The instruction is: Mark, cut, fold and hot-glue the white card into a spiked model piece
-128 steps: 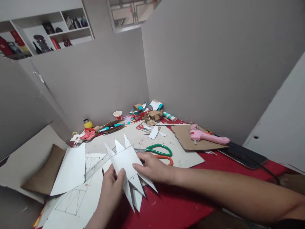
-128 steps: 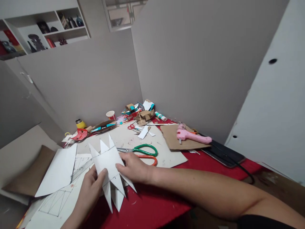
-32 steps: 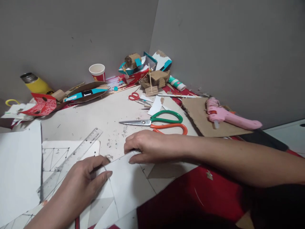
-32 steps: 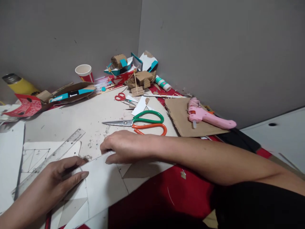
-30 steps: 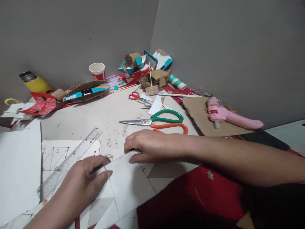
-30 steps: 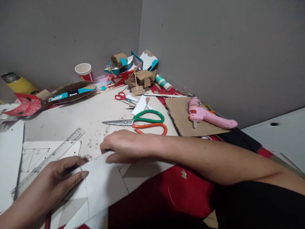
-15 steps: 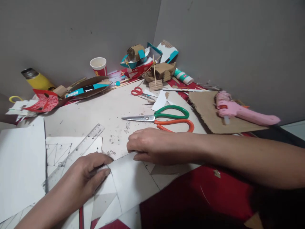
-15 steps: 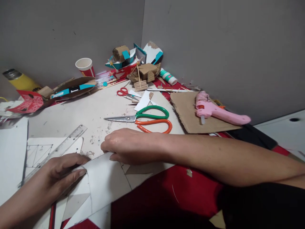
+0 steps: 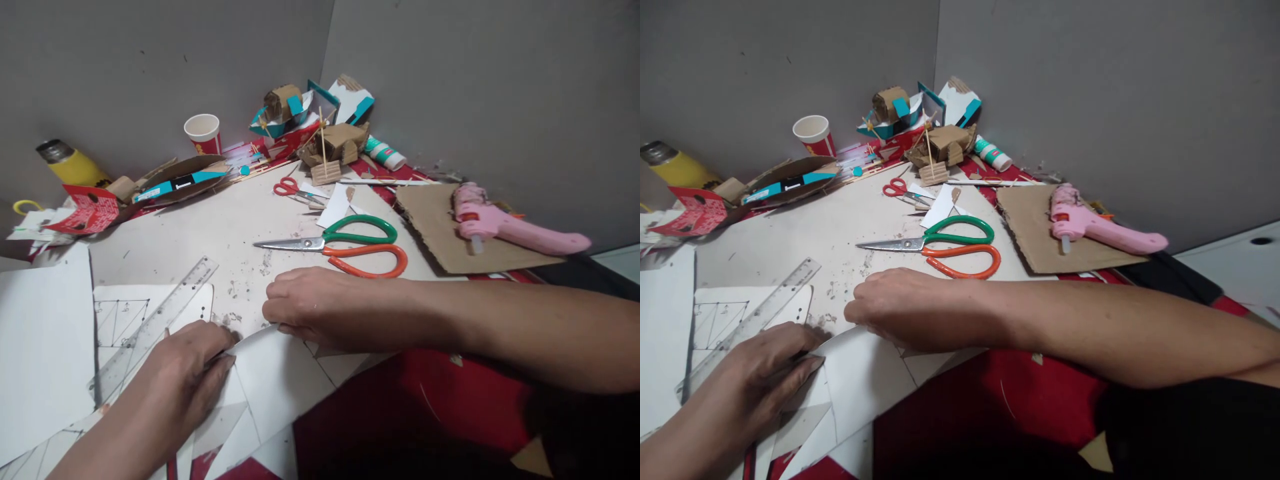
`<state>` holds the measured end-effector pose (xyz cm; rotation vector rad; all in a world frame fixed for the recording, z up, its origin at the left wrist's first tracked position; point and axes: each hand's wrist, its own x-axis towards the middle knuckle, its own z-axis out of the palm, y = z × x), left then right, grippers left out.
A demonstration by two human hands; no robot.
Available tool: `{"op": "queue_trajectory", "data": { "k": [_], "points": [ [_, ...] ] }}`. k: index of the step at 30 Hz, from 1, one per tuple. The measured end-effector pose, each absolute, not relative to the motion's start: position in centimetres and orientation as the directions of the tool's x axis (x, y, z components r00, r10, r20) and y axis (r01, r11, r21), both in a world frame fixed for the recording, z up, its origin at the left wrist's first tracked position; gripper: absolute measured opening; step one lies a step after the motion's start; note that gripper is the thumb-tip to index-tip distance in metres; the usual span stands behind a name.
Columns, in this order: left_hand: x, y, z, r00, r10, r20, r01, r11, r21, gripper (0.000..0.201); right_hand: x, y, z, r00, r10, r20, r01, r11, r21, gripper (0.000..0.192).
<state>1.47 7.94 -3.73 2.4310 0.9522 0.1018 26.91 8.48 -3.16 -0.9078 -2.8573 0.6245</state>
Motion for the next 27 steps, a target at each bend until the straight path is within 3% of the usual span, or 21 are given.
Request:
{"op": "queue_trajectory", "data": {
  "k": [7,12,15,20,22,27],
  "points": [
    [2.4,6.8,-3.8,0.820,0.569,-0.067,0.554,-0.757,0.345,0.025,27.1,8.1,-2.8,-0.853,0.522,0.015,0.479,0.794,-0.374,0.020],
    [2.7,5.9,-3.6,0.878,0.475,-0.060,0.478,-0.862,0.169,0.021,26.4,6.8,-3.1,-0.878,0.478,0.014,0.468,0.864,-0.185,0.019],
    [2.7,5.5,-3.5,0.888,0.457,-0.059,0.461,-0.879,0.121,0.024,26.2,6.5,-3.5,-0.893,0.450,0.012,0.446,0.888,-0.114,0.017],
    [2.5,5.3,-3.6,0.874,0.484,-0.032,0.484,-0.865,0.131,0.027,26.9,7.5,-2.9,-0.874,0.483,-0.056,0.472,0.816,-0.333,0.014],
    [2.5,5.3,-3.7,0.866,0.500,-0.012,0.498,-0.860,0.108,0.030,27.0,7.4,-2.8,-0.868,0.492,-0.063,0.480,0.803,-0.352,0.013],
    [2.7,4.8,-3.9,0.915,0.398,-0.059,0.391,-0.915,-0.100,0.035,26.7,5.2,-3.9,-0.899,0.431,0.078,0.424,0.901,-0.091,0.022]
  ]
}}
